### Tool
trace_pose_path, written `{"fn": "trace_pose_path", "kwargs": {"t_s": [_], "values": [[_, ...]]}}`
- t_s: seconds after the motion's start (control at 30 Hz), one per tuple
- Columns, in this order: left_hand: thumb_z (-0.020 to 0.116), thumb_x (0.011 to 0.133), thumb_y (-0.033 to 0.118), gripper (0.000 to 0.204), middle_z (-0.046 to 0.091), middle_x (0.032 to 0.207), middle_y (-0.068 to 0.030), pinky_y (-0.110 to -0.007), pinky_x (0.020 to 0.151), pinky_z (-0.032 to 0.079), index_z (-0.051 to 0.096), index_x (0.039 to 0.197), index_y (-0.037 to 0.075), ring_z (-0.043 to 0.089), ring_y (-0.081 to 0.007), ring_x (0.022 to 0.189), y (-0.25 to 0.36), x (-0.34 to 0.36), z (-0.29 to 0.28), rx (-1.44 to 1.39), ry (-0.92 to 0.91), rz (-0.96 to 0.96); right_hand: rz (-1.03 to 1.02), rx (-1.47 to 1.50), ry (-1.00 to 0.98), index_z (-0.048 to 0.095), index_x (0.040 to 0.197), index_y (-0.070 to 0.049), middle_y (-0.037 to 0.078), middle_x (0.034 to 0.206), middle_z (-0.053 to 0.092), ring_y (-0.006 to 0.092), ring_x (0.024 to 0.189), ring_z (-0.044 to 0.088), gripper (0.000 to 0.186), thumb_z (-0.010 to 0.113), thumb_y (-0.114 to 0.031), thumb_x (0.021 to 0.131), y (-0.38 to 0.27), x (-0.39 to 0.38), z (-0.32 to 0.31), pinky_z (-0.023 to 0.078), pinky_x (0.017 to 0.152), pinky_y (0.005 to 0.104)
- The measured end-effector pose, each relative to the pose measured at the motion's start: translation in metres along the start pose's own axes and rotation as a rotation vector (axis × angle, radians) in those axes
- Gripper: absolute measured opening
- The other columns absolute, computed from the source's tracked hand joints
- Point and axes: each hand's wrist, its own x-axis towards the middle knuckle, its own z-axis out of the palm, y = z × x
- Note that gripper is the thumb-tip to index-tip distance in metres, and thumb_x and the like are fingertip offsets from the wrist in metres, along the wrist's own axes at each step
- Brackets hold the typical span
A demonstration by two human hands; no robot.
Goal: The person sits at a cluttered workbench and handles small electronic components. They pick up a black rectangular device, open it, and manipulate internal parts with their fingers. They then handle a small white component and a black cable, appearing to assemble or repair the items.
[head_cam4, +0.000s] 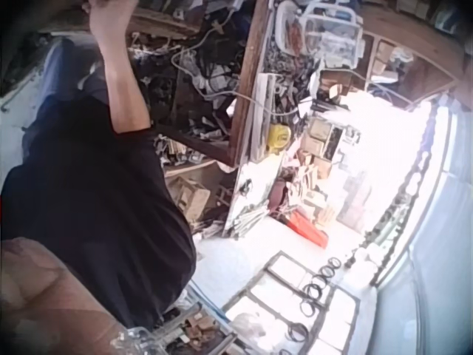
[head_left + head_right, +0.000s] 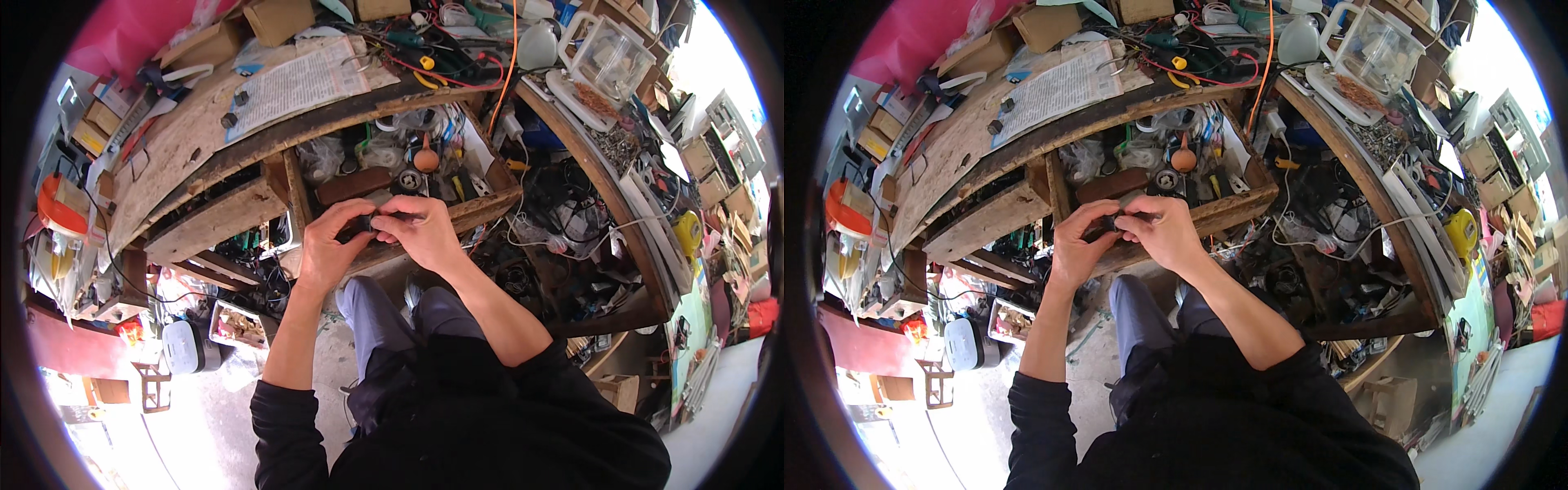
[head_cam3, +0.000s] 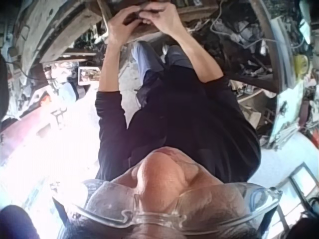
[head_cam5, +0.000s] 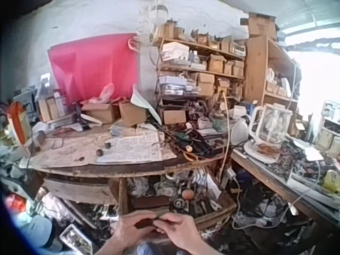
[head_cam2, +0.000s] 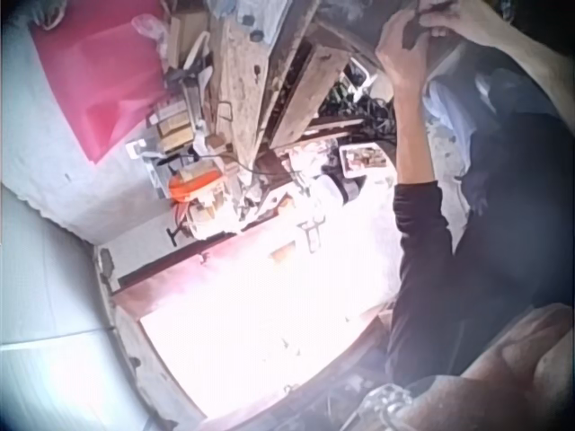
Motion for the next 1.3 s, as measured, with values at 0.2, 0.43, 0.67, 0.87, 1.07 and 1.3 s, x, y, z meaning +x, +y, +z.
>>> {"fn": "trace_pose_path", "kwargs": {"t_s": [0.2,0.43,0.67,0.87,1.07,1.3], "values": [[0.083,0.079,0.002,0.059,0.07,0.12,-0.0117,-0.031,0.09,0.055,0.062,0.134,0.003,0.067,-0.0142,0.103,0.011,0.007,-0.009,-0.284,-0.114,-0.264,-0.695,-0.761,0.04,0.073,0.107,-0.005,0.01,0.092,0.066,0.0241,0.076,0.07,0.023,0.076,-0.003,0.084,-0.003,-0.003,-0.018,0.056,0.063,0.0308],[0.08,0.082,0.008,0.046,0.072,0.112,-0.0122,-0.032,0.089,0.054,0.068,0.126,0.001,0.069,-0.0192,0.099,-0.004,0.004,-0.008,-0.068,-0.232,-0.223,-0.802,-0.864,-0.06,0.07,0.116,-0.008,0.011,0.106,0.067,0.0315,0.077,0.07,0.03,0.075,-0.011,0.086,0.008,-0.013,-0.026,0.058,0.066,0.038],[0.079,0.074,0.003,0.039,0.068,0.102,-0.0113,-0.032,0.085,0.053,0.069,0.111,0.001,0.067,-0.0234,0.093,0.011,0.007,-0.004,0.108,-0.197,-0.023,-0.306,-0.04,-0.042,0.061,0.121,0.004,0.013,0.098,0.072,0.0153,0.091,0.072,0.024,0.062,-0.004,0.099,-0.006,-0.024,-0.031,0.057,0.079,0.0277],[0.078,0.07,0.002,0.037,0.068,0.1,-0.0114,-0.033,0.082,0.053,0.068,0.106,0.001,0.067,-0.0267,0.09,0.01,0.006,-0.006,0.129,-0.21,0.004,-0.059,0.103,-0.163,0.065,0.112,0.004,0.009,0.096,0.072,0.0135,0.089,0.071,0.017,0.067,0.001,0.096,0.002,-0.025,-0.036,0.058,0.079,0.0266],[0.077,0.071,0.004,0.036,0.068,0.098,-0.0127,-0.034,0.082,0.053,0.068,0.105,0.001,0.067,-0.0283,0.09,0.007,0.007,-0.003,0.124,-0.213,0.002,-0.039,0.237,-0.19,0.068,0.105,0.005,0.011,0.097,0.072,0.0164,0.086,0.071,0.014,0.07,0.006,0.091,0.012,-0.021,-0.035,0.058,0.078,0.0277],[0.077,0.071,0.006,0.037,0.072,0.093,-0.0122,-0.033,0.078,0.055,0.07,0.106,0.001,0.07,-0.0255,0.081,0.012,0.005,-0.002,0.132,-0.194,-0.042,0.056,0.291,-0.168,0.066,0.102,0.004,0.011,0.096,0.071,0.0164,0.085,0.071,0.017,0.072,0.008,0.087,0.0,-0.018,-0.031,0.057,0.079,0.0285]]}}
